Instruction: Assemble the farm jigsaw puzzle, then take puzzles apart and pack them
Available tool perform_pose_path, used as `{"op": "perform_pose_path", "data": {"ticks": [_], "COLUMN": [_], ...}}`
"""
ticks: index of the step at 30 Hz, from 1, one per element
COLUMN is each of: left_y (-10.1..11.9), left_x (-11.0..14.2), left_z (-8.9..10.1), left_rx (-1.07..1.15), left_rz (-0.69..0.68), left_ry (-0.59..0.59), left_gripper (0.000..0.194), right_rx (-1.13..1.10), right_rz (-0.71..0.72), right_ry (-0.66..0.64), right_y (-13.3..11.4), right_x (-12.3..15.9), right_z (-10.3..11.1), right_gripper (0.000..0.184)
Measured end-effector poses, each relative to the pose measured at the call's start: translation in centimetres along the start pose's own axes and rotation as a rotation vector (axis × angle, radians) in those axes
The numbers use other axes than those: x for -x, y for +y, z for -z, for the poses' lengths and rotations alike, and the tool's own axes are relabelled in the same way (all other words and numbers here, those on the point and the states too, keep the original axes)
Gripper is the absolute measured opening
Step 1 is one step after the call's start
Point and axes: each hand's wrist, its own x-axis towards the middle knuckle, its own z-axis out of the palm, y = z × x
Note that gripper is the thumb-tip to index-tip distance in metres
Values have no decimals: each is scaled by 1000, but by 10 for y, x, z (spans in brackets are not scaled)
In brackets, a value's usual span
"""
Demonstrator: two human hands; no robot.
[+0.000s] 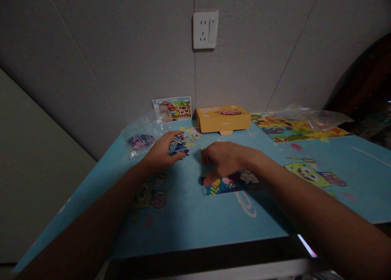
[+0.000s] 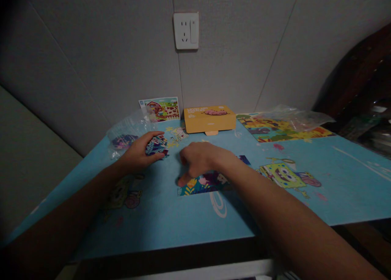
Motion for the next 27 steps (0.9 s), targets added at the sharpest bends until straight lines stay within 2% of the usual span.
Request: {"op": "perform_pose_path", "data": {"ticks": [2, 6, 10, 14, 17, 20, 23, 25, 27], "left_y": [-1, -1, -1, -4, -6, -5, -3, -2, -1], "left_x": [0, 1, 1, 1, 0, 0, 1, 1, 1], "left_z": [0, -4, -5, -5, -5, -5, -4, -4, -3], "left_rx": [-34, -48, -34, -36, -31, -25, -11, 0, 7], "left_rz": [-10, -20, -19, -34, -46, -45, -28, -17, -2], "left_ry": [-80, -147, -148, -161, -163, -160, -163, -169, -168], "left_gripper": [63, 60, 61, 63, 62, 62, 65, 68, 73], "right_rx": [42, 68, 33, -99, -112, -36, 30, 68, 87], "right_rz": [23, 40, 54, 162, 207, 154, -19, -114, -123], "right_ry": [-157, -247, -260, -249, -184, -136, -229, -279, -276], "right_y": [-3, -12, -13, -13, -14, -13, -9, -9, -10], "right_x": [4, 7, 5, 0, -1, 2, 9, 13, 16], "right_z": [3, 4, 4, -4, -8, -6, 1, 4, 6], "right_gripper": [56, 48, 44, 29, 36, 50, 64, 61, 50]}}
